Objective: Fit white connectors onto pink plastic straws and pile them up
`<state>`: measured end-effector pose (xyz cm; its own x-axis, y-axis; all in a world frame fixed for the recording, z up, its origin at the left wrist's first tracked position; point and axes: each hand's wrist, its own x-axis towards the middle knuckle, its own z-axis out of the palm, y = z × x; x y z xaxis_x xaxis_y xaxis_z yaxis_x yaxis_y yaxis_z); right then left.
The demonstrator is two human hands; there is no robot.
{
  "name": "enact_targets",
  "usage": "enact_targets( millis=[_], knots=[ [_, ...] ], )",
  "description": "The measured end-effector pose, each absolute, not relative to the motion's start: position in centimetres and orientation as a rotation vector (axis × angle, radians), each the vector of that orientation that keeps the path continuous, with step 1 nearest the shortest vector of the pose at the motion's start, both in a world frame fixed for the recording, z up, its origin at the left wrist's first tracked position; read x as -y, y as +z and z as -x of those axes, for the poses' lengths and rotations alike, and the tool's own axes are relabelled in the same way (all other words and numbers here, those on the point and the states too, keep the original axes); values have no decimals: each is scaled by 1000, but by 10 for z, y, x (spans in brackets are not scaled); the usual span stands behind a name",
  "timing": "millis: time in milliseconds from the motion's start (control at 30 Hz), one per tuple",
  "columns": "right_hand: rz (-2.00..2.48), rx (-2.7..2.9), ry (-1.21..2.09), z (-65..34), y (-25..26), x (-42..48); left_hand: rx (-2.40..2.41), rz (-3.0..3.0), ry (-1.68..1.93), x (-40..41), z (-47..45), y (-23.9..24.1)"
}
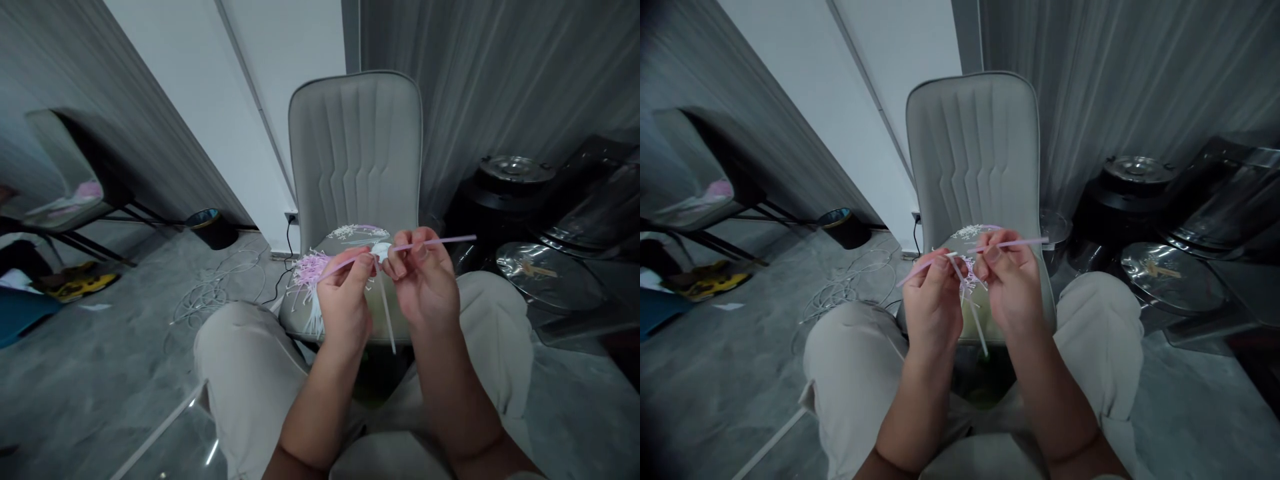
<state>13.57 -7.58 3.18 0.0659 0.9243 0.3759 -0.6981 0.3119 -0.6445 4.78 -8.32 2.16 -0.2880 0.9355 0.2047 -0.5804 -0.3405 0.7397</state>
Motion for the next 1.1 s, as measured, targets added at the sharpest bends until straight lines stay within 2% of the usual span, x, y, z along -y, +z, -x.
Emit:
enact_targets(
  millis=[300, 567, 1100],
  knots=[
    [458, 829, 1158, -135, 9, 65, -658, -1070, 1688, 76, -43, 11],
    [488, 816, 1219, -134, 1, 55, -679, -966, 1646, 66, -44, -1],
    [559, 834, 1083, -128, 1, 68, -702, -902, 1780, 79, -55, -5]
  ],
)
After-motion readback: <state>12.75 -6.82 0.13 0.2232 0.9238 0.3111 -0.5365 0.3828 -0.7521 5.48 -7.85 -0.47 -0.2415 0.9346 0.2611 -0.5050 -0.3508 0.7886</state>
